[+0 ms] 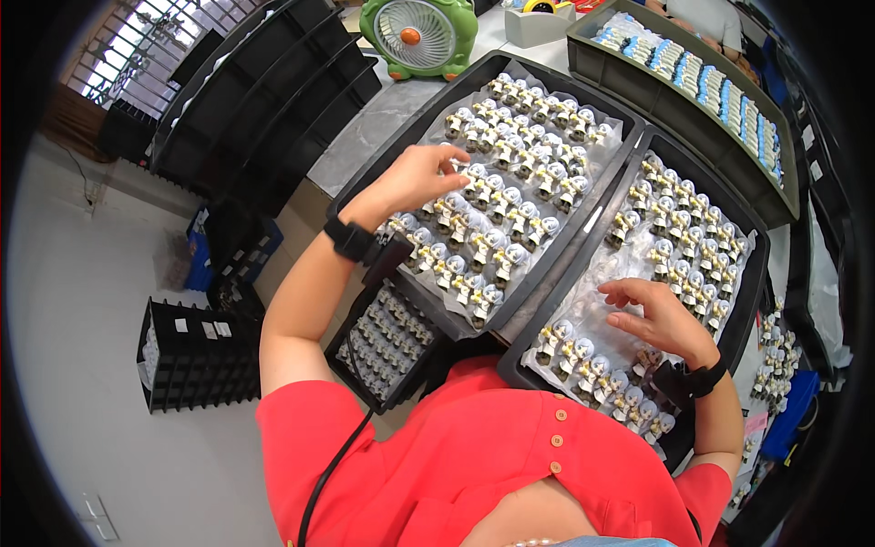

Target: The person arranges small, wrapped cylindrical items into black trays lined with white tissue paper. They pick up individual items, inspect them, and place them in rows within the trays. The person also adjusts the tissue paper to ensure the items are neatly organized.

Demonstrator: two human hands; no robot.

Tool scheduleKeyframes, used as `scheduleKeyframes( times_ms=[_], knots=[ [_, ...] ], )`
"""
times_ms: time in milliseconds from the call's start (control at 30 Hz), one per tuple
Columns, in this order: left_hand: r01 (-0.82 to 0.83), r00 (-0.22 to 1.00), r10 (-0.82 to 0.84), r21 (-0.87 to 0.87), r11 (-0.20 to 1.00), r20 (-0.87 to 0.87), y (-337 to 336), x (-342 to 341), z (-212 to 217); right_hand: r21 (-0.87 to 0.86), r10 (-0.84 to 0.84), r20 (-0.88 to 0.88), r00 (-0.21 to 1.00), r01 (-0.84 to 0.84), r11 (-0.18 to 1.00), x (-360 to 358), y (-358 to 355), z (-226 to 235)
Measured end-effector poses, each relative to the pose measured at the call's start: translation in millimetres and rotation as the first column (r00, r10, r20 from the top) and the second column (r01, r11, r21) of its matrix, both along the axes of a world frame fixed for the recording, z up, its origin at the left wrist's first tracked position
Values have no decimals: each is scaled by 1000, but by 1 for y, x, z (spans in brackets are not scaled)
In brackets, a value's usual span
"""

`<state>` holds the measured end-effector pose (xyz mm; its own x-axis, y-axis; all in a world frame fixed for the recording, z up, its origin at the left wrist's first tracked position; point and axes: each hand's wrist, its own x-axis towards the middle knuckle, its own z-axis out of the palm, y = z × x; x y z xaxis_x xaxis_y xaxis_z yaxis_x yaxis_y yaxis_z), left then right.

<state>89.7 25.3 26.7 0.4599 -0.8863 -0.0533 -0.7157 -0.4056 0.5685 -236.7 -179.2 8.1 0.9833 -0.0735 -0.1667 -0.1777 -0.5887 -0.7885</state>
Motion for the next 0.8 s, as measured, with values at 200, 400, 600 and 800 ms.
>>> scheduleKeyframes(
  times_ms=[200,400,600,800],
  knots=[
    [-27,996,27,4,1000,-87,38,-37,2,10,13,-15,1000,-13,1000,-1,1,-3],
    [-162,971,134,-133,978,-198,64,-59,-15,9,31,-31,999,-30,1000,0,2,-2],
    [-116,980,159,-308,944,119,66,-71,-39,22,45,-30,999,-44,999,0,1,-3],
    [-187,980,198,-341,921,-5,66,-70,-38,12,54,-30,998,-54,998,-2,1,0]
  ],
)
